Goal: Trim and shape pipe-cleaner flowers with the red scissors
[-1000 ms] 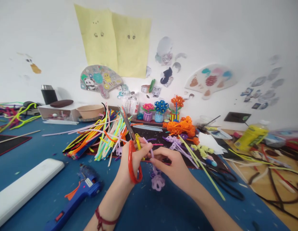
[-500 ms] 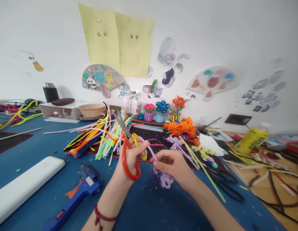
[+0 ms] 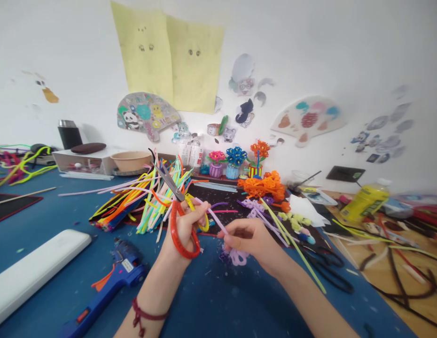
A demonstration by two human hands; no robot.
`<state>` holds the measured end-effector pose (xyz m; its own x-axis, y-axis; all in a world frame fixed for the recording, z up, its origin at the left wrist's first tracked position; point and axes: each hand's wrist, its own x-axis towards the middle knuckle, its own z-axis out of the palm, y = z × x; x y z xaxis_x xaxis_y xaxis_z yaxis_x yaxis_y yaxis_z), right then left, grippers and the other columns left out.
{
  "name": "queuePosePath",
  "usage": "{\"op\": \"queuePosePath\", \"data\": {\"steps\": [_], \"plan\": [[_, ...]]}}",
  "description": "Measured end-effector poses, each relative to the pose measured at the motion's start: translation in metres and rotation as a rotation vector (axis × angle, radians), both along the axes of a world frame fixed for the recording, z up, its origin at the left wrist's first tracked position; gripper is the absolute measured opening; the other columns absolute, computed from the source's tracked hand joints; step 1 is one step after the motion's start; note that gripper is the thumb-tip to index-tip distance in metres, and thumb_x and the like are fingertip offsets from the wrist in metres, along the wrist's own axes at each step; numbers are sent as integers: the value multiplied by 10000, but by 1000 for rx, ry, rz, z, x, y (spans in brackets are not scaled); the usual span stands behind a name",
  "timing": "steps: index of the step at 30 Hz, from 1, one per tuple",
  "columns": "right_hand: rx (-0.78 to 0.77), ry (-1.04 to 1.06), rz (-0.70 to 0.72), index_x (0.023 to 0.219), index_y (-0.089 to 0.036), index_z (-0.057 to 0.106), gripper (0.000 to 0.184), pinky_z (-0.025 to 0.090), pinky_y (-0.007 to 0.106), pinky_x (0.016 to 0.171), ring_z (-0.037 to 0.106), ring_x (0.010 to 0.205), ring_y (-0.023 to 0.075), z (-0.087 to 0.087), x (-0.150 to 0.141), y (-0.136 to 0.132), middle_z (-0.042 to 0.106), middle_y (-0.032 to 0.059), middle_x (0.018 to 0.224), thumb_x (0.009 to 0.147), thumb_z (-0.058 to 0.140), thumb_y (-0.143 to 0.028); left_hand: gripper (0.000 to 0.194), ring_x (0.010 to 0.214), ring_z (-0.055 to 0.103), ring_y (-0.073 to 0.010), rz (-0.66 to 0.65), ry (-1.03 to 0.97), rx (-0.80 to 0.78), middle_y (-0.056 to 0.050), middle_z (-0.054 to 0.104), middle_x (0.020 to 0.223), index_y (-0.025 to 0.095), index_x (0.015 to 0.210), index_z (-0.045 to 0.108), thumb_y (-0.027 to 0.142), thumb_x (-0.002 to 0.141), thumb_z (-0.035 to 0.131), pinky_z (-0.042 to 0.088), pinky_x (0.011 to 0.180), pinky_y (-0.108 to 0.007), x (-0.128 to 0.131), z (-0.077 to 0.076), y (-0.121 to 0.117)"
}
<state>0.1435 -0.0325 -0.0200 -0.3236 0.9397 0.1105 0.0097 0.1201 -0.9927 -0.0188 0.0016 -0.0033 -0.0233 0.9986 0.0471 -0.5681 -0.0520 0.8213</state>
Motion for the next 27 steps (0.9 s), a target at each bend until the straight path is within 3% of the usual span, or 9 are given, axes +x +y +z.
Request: {"op": "queuePosePath", "data": {"steps": [4,9,14,17,22,27], "plan": [[-5,-27,5,900,-154,744,315,455,240,578,618,626,133,1,2,1,694,33,674,737,728,-424,353,407,426,-39,35,-37,5,85,466,460,162,621,493,176,459,807,343,435,-189,-6,0,5],[-35,2,14,1035,-184,690,361,495,299,767,653,857,174,3,1,1,709,67,954,755,716,-411,332,409,418,-28,49,-80,40,81,471,473,155,622,508,183,489,812,337,429,-179,-8,1,7],[-211,-4,32,1108,-155,630,505,523,300,690,665,704,154,-2,-2,2,701,68,873,724,726,-469,326,442,427,-30,75,-114,91,74,483,510,158,620,507,198,519,815,354,445,-182,-10,3,7],[-258,51,50,1124,-146,622,545,532,307,718,683,716,161,-6,-5,2,707,76,888,710,735,-481,339,452,421,-25,87,-125,100,78,480,530,158,624,509,202,511,826,360,457,-181,-9,3,7],[-201,143,12,1106,-135,639,530,514,343,825,689,819,186,-10,-4,5,722,97,951,683,778,-424,344,462,436,-34,102,-126,102,75,492,538,159,636,520,203,502,834,368,458,-186,-7,3,7],[-105,132,58,1100,-162,652,520,496,388,873,691,872,213,1,2,2,729,104,991,665,794,-407,340,448,430,-32,142,-129,112,85,478,507,168,613,500,165,500,820,373,455,-180,-8,3,8]]}}
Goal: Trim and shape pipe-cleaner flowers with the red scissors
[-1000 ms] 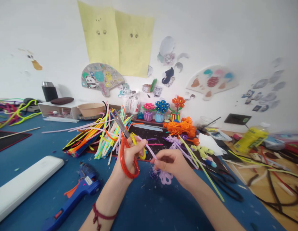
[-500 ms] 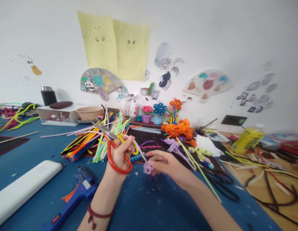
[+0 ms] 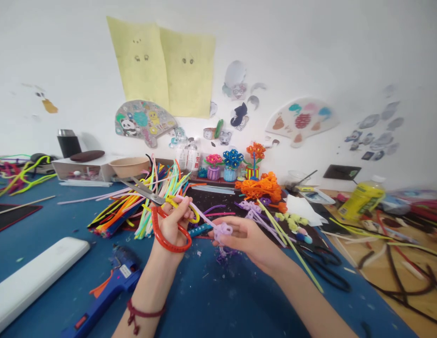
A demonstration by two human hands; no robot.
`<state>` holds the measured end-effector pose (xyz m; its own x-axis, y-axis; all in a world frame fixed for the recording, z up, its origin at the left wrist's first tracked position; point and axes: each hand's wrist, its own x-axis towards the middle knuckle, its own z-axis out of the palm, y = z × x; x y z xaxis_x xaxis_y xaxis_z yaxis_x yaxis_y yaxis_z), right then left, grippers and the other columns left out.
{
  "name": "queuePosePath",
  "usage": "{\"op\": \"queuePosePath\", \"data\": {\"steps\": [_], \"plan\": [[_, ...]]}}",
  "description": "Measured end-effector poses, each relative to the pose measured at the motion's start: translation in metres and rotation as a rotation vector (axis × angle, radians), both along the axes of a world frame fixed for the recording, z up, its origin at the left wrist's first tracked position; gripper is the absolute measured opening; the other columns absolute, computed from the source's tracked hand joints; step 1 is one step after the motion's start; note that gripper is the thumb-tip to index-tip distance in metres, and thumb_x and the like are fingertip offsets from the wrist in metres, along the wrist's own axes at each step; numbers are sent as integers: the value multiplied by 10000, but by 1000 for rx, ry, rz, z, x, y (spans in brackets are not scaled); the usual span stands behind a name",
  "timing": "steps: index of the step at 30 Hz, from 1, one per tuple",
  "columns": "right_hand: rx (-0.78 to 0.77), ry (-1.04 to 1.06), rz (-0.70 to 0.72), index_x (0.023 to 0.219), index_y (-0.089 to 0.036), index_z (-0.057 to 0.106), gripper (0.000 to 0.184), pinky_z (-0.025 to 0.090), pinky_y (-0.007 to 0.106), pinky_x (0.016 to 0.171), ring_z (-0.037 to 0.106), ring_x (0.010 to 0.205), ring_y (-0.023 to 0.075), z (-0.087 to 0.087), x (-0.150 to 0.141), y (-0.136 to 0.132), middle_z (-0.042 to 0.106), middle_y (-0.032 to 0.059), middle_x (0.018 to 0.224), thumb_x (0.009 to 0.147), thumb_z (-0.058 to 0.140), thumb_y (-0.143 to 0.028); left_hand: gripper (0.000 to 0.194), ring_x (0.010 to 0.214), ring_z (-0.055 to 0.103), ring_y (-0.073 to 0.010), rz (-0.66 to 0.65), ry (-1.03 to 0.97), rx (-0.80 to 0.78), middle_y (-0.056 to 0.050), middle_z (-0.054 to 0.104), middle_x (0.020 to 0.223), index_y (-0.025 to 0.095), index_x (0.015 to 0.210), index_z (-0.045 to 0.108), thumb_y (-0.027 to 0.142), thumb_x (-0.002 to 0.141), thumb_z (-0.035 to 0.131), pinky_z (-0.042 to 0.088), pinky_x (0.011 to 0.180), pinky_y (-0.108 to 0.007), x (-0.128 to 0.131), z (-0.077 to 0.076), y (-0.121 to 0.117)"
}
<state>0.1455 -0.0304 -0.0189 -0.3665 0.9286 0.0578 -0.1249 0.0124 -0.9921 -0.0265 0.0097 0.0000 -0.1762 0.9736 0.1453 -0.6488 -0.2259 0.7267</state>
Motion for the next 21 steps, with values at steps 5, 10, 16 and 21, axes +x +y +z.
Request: {"op": "queuePosePath", "data": {"steps": [5,10,16,21], "plan": [[89,-7,21,1188,-207,577,504,500,354,834,689,875,197,12,1,-9,718,91,1043,739,744,-364,339,439,439,-30,-23,21,-61,75,515,516,162,640,519,194,494,824,370,444,-173,1,-2,0],[168,3,23,1242,-236,482,515,506,304,734,692,840,182,13,-1,-14,702,89,1060,789,699,-348,343,444,458,-33,-42,41,-151,65,532,522,151,631,530,203,481,834,375,444,-170,4,-8,1],[208,20,13,1216,-236,481,478,513,343,786,693,831,187,15,0,-17,714,73,1004,802,689,-358,345,428,441,-30,-39,44,-168,68,517,503,150,608,540,187,455,848,376,435,-167,9,-9,0],[208,25,21,1218,-239,481,478,505,342,787,690,824,185,18,2,-18,718,76,1004,804,689,-355,342,432,442,-29,-63,12,-168,61,530,518,146,605,544,183,455,849,372,431,-166,8,-9,0]]}}
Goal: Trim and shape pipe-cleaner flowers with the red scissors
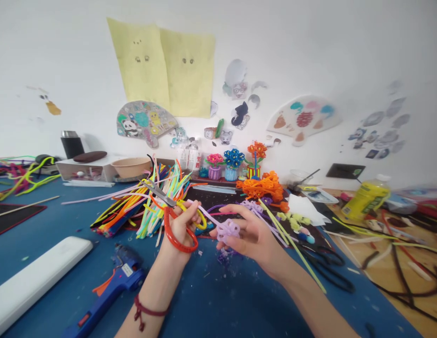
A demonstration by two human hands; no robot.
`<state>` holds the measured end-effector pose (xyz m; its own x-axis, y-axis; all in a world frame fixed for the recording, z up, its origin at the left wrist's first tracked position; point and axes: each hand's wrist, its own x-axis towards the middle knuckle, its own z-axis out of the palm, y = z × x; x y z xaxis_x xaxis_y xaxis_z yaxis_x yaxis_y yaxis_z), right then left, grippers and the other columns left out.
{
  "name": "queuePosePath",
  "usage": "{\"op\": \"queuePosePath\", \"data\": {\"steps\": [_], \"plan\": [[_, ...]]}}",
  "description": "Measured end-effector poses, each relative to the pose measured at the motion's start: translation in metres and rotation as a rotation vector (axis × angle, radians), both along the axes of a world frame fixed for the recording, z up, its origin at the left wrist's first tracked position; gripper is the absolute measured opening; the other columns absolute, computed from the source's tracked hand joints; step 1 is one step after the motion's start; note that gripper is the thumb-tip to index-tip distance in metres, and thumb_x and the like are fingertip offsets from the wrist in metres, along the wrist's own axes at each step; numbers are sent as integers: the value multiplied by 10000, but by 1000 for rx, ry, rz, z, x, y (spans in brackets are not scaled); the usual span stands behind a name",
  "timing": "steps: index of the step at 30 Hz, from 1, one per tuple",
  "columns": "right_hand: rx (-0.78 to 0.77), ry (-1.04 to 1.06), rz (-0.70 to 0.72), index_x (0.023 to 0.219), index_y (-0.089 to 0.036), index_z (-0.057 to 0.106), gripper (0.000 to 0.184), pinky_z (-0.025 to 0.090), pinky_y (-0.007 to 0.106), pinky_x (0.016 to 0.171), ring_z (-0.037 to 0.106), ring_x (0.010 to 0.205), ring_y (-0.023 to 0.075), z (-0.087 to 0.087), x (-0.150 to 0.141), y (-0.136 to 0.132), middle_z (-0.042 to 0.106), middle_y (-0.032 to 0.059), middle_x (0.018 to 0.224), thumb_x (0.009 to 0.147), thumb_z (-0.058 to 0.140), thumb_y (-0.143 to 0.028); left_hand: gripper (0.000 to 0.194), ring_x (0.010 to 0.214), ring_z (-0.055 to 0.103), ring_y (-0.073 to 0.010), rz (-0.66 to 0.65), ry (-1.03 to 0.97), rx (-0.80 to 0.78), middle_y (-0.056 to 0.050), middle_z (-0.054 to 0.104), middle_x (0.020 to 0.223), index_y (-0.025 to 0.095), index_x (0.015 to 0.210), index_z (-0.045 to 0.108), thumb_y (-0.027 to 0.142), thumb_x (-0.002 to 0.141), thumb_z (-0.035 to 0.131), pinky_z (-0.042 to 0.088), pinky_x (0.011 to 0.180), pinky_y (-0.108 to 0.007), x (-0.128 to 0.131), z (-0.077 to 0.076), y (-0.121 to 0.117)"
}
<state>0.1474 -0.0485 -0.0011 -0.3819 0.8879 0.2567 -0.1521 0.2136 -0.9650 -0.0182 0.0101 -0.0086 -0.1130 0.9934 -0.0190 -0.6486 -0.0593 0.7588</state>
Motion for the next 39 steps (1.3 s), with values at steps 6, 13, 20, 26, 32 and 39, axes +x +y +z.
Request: {"op": "queuePosePath", "data": {"steps": [6,13,20,26,32,39], "plan": [[-58,-54,58,1256,-227,486,492,495,317,753,670,819,174,1,5,4,702,84,1052,815,681,-326,263,428,414,-13,-22,-67,0,63,529,552,130,658,579,190,540,806,385,445,-165,-11,1,5],[-203,102,261,1202,-156,608,458,508,314,727,667,767,176,-13,8,12,680,98,927,885,542,-480,220,449,451,-33,-10,-68,12,35,588,609,131,698,601,215,593,775,429,474,-191,-14,4,3],[-267,128,350,1132,-141,641,497,516,279,672,675,737,171,-18,-1,9,664,91,913,764,701,-471,323,451,420,-22,0,10,19,40,580,600,133,668,582,251,486,822,415,459,-176,-10,7,-1],[-240,58,247,1063,-133,660,352,489,243,656,665,723,141,-14,-2,9,666,80,917,768,736,-310,350,446,464,-67,35,236,19,56,494,488,145,700,597,434,584,758,405,450,-193,-8,1,0],[-80,270,-61,1041,-187,645,355,487,273,776,647,811,146,-16,1,19,681,59,960,749,749,-360,390,414,336,-49,34,577,92,64,450,510,178,643,514,545,747,591,246,404,-193,-3,-6,-1],[74,325,-397,1012,-201,647,364,486,242,776,614,867,138,-18,9,31,690,60,1025,698,793,-312,296,513,387,-104,-64,1107,331,59,465,564,210,667,463,472,736,582,300,512,-237,13,-15,-14]]}}
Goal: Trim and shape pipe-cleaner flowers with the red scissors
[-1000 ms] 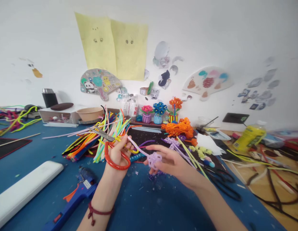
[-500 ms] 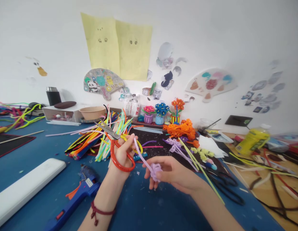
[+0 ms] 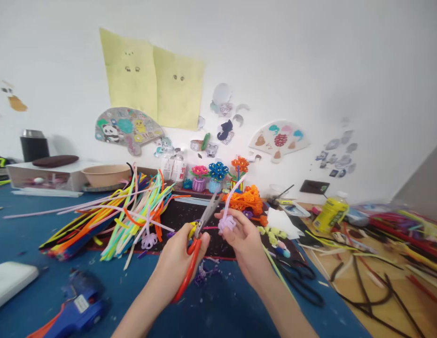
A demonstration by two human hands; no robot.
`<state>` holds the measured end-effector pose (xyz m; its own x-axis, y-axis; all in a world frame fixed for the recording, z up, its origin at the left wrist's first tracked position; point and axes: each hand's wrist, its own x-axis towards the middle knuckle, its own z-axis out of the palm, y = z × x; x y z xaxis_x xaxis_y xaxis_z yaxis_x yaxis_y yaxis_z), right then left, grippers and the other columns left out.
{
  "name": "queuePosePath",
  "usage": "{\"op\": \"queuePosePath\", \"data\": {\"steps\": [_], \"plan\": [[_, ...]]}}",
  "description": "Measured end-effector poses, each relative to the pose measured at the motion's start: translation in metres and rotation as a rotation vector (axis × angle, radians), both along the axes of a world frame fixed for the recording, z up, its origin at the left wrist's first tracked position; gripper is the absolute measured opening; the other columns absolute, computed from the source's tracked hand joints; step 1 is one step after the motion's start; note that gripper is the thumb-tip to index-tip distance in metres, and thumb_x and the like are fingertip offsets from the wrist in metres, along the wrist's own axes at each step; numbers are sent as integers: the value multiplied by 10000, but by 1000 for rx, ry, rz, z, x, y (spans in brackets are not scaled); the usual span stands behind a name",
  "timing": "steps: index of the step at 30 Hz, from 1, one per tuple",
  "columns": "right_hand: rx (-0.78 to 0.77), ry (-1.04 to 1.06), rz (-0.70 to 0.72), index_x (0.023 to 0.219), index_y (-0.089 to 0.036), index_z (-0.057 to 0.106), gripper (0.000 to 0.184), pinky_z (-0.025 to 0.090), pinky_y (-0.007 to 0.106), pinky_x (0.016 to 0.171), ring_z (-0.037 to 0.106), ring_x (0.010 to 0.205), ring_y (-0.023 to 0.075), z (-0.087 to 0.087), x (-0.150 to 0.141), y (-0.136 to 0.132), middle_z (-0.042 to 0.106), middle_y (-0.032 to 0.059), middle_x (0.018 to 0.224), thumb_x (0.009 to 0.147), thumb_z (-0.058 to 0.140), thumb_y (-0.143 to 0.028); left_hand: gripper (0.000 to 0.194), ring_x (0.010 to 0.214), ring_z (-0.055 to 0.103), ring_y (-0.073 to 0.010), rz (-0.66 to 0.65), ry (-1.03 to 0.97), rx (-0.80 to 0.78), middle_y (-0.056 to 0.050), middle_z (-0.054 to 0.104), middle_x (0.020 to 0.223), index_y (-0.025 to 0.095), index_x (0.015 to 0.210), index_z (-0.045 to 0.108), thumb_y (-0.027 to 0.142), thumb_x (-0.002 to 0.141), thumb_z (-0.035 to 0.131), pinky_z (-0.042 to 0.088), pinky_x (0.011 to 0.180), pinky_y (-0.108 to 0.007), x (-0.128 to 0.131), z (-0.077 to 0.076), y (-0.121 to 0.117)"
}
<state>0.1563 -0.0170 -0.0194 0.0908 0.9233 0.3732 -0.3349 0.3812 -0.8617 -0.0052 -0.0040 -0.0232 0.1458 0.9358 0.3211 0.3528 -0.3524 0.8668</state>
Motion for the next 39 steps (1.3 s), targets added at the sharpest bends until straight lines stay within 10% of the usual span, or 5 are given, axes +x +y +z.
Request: {"op": "queuePosePath", "data": {"steps": [5,28,39], "plan": [[18,-9,-116,1014,-185,670,376,489,330,886,626,946,192,1,5,2,689,59,972,679,801,-293,310,670,548,-192,29,409,1,-27,600,772,214,809,460,515,759,512,368,611,-296,2,0,-5],[121,-437,-148,1313,-219,511,472,415,357,1035,539,1170,220,5,8,-5,527,103,1333,863,604,-327,397,650,596,-221,83,595,58,-7,638,719,235,789,484,630,758,504,286,528,-260,1,17,-8],[96,-332,-163,1495,-262,-77,968,457,368,974,595,1081,195,-1,0,-4,573,125,1259,842,637,-294,301,645,598,-213,106,621,94,-36,644,735,221,735,505,519,765,540,242,513,-264,-1,12,-11]]}}
